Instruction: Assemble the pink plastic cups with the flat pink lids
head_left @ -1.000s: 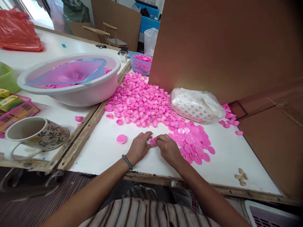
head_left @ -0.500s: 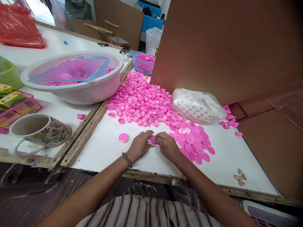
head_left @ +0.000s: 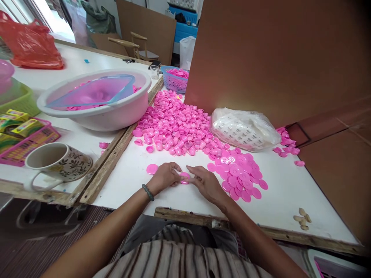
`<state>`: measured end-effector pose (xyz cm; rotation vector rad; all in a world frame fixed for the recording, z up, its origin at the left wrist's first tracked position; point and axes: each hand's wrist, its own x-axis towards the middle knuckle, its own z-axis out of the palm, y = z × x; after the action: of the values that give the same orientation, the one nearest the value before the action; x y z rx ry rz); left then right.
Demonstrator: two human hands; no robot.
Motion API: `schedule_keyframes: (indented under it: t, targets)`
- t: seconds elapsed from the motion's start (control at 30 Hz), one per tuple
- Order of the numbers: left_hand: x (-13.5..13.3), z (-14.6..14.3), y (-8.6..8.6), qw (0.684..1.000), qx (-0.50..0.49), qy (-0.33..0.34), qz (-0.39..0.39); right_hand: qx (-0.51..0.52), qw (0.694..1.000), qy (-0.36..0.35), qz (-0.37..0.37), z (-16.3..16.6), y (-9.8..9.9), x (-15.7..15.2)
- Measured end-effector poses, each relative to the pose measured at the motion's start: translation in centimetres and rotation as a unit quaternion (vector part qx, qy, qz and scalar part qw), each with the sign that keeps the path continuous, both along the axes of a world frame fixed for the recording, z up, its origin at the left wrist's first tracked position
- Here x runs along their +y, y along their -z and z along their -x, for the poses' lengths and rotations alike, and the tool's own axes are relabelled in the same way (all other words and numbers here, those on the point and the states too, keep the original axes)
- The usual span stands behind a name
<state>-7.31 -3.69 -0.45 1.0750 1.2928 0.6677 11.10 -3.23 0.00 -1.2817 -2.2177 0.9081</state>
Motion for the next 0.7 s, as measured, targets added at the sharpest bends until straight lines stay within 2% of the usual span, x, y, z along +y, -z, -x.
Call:
schedule_keyframes:
  t: [0.07, 0.13, 0.37, 0.5, 0.63, 0.7]
  targets:
    - [0.4, -0.1, -0.3, 0.999, -0.006, -0.015, 0.032, -0.040, 0.995, -0.065, -0.057, 0.0, 0.1, 0.2]
    - [0.8, -0.2, -0.5, 0.998, -0.009, -0.026, 0.062, -0.071, 0.989, -0.095, -0.086, 0.2, 0.0, 0.5]
    - [1.5, -0.5, -0.6, 0.993, -0.004, -0.046, 0.111, -0.148, 0.978, -0.134, -0.060, 1.2, -1.0, 2.3]
    - [1.5, -0.5, -0.4, 0.995, -0.007, -0.041, 0.095, -0.130, 0.984, -0.101, -0.068, 1.2, -0.6, 1.7]
    - [1.0, -0.3, 0.3, 0.998, -0.029, -0.047, 0.031, -0.060, 0.995, -0.015, -0.083, 0.7, 0.5, 0.1]
    - [0.7, -0.2, 0.6, 0.999, -0.035, -0.041, 0.003, -0.026, 0.997, 0.005, -0.076, 0.5, 0.6, -0.4]
